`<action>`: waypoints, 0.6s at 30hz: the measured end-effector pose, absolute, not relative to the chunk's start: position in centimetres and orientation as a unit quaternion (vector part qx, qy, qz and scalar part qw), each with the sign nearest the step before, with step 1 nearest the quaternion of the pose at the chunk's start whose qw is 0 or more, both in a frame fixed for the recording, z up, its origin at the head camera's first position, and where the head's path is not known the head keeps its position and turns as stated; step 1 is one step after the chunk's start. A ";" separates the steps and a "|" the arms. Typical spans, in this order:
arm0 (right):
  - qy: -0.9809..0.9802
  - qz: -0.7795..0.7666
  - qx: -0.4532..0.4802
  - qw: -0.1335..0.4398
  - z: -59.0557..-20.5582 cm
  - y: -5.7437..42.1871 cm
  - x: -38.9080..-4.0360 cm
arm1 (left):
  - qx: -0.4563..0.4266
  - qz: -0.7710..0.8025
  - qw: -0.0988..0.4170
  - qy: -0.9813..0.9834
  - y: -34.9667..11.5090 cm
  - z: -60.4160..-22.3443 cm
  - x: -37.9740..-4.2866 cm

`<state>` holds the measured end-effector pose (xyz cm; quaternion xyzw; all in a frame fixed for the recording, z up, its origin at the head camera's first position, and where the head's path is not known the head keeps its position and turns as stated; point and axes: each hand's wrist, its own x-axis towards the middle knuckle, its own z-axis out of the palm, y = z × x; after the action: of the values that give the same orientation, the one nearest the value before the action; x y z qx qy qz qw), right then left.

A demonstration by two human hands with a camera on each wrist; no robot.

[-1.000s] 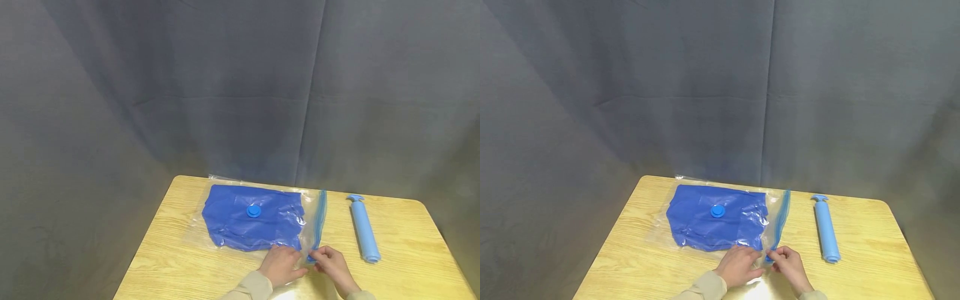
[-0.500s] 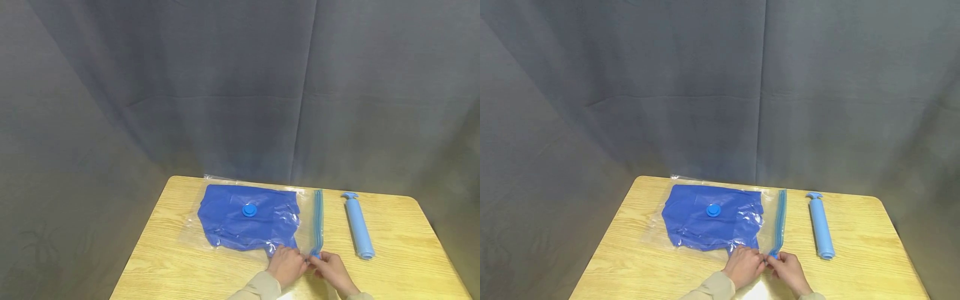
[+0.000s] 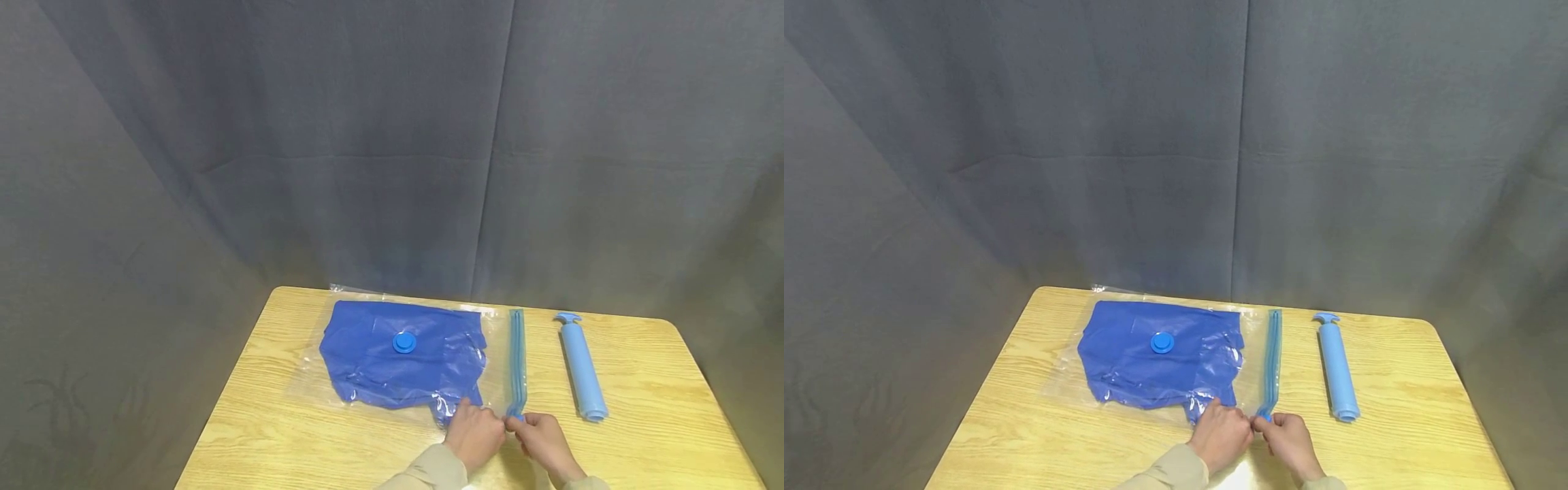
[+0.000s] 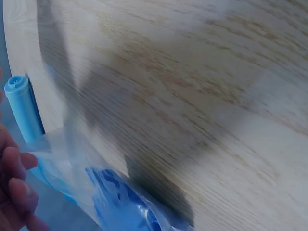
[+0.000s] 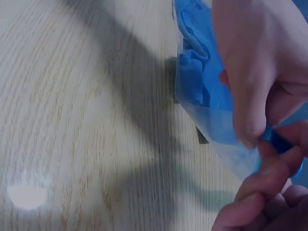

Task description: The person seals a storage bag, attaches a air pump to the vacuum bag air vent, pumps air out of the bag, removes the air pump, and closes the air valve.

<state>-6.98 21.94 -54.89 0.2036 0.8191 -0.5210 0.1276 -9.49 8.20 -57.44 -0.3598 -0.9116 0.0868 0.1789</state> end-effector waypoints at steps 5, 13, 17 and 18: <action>0.812 -0.521 0.227 0.135 -54.7 22.1 -6.8 | -0.365 0.094 0.191 -0.906 8.5 -57.4 -9.0; 0.797 -0.534 0.248 0.138 -54.6 22.3 -6.9 | -0.374 0.097 0.224 -0.895 8.9 -57.9 -8.9; 0.788 -0.542 0.257 0.141 -54.7 22.4 -7.0 | -0.381 0.101 0.220 -0.892 9.0 -57.8 -9.1; 0.786 -0.543 0.258 0.142 -54.7 22.5 -7.1 | -0.383 0.104 0.220 -0.891 9.0 -57.8 -9.1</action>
<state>-7.09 22.47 -54.69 0.2579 0.7865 -0.5429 0.1422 -9.09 8.98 -57.82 -0.3828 -0.8913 0.1040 0.2196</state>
